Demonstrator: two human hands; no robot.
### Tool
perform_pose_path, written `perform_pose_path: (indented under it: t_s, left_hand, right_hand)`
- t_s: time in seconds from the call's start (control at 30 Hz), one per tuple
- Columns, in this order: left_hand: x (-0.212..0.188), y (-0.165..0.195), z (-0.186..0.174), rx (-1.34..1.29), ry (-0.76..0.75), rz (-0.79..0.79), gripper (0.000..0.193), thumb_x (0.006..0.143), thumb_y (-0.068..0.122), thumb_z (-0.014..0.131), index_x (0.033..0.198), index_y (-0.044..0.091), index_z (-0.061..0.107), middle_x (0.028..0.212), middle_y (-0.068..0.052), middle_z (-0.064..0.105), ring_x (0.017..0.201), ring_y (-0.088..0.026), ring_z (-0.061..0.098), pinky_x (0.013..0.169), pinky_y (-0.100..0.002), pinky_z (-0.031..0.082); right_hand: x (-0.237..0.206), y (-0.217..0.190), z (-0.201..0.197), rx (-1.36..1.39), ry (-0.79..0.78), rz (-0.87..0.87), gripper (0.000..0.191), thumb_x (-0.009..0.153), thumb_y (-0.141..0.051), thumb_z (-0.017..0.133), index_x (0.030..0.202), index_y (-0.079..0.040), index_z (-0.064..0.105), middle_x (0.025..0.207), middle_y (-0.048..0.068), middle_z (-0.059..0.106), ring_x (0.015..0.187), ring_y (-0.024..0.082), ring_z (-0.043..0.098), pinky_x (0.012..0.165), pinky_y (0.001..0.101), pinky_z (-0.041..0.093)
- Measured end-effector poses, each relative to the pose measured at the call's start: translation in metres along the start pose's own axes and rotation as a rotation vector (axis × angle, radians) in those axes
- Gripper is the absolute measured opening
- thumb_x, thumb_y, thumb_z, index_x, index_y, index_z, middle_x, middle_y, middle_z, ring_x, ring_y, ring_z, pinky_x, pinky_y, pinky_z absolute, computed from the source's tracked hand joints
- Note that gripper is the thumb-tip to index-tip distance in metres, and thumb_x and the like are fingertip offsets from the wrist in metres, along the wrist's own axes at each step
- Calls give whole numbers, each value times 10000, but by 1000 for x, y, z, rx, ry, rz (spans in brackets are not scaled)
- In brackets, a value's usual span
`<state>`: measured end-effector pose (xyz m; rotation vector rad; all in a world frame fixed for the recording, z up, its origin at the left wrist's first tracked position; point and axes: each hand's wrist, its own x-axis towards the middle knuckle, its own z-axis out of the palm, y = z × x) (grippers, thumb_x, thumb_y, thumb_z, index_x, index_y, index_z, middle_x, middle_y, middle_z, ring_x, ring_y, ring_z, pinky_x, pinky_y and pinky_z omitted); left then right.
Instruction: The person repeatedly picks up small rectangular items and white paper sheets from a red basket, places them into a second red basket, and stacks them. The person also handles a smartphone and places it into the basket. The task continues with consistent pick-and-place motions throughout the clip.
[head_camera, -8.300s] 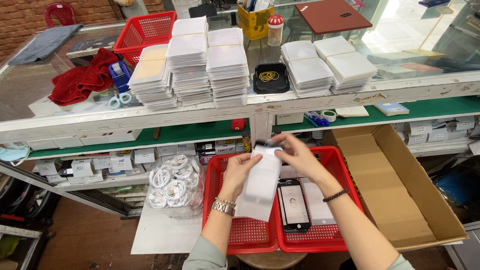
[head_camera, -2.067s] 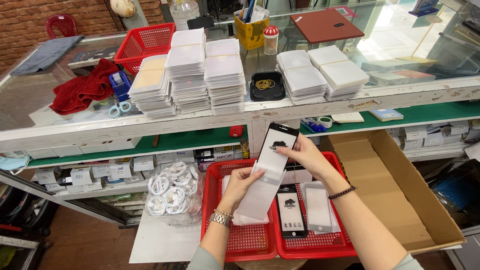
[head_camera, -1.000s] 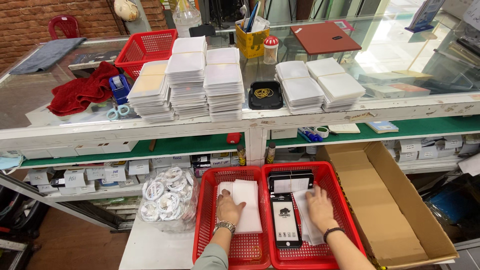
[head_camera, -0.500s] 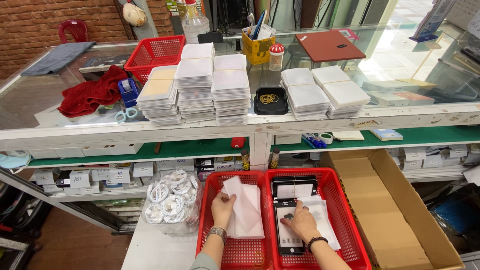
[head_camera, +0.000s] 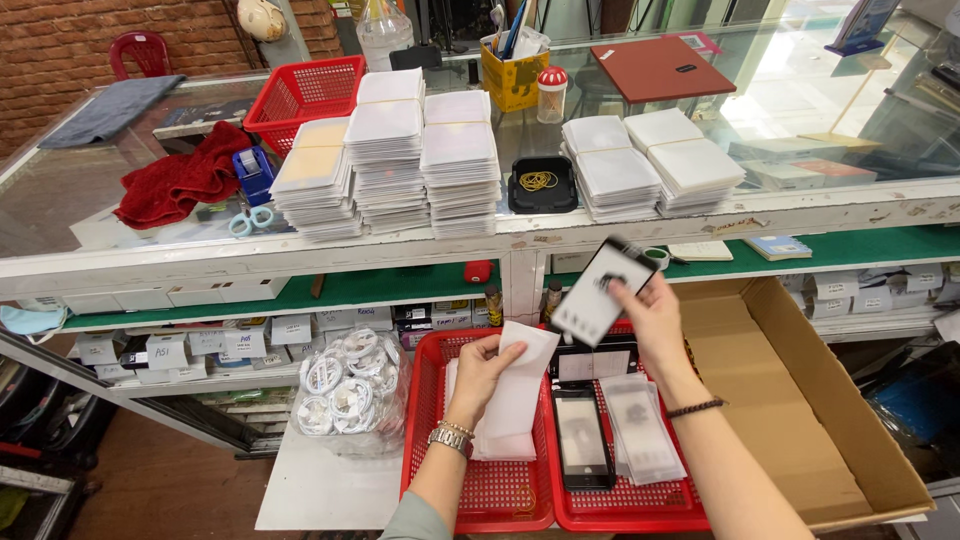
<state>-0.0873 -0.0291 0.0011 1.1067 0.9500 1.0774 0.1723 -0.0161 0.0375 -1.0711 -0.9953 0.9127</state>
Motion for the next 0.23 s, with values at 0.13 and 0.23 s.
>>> perform_pose_path:
  t_s: [0.13, 0.23]
  left_hand:
    - [1, -15, 4, 59, -21, 85, 213, 874, 158, 795, 981, -26, 780, 888, -67, 788, 743, -80, 708, 657, -236, 567]
    - [2, -22, 4, 90, -5, 117, 210, 887, 167, 795, 975, -23, 784, 884, -75, 787, 745, -82, 705, 654, -234, 563]
  right_hand:
    - [3, -23, 19, 358, 0, -31, 324, 958, -75, 690, 1262, -67, 577, 1140, 47, 711, 1027, 139, 684, 910, 324, 564]
    - [-5, -26, 31, 362, -10, -29, 350, 974, -58, 682, 1304, -53, 568, 1168, 61, 703, 1050, 141, 676, 927, 326, 553]
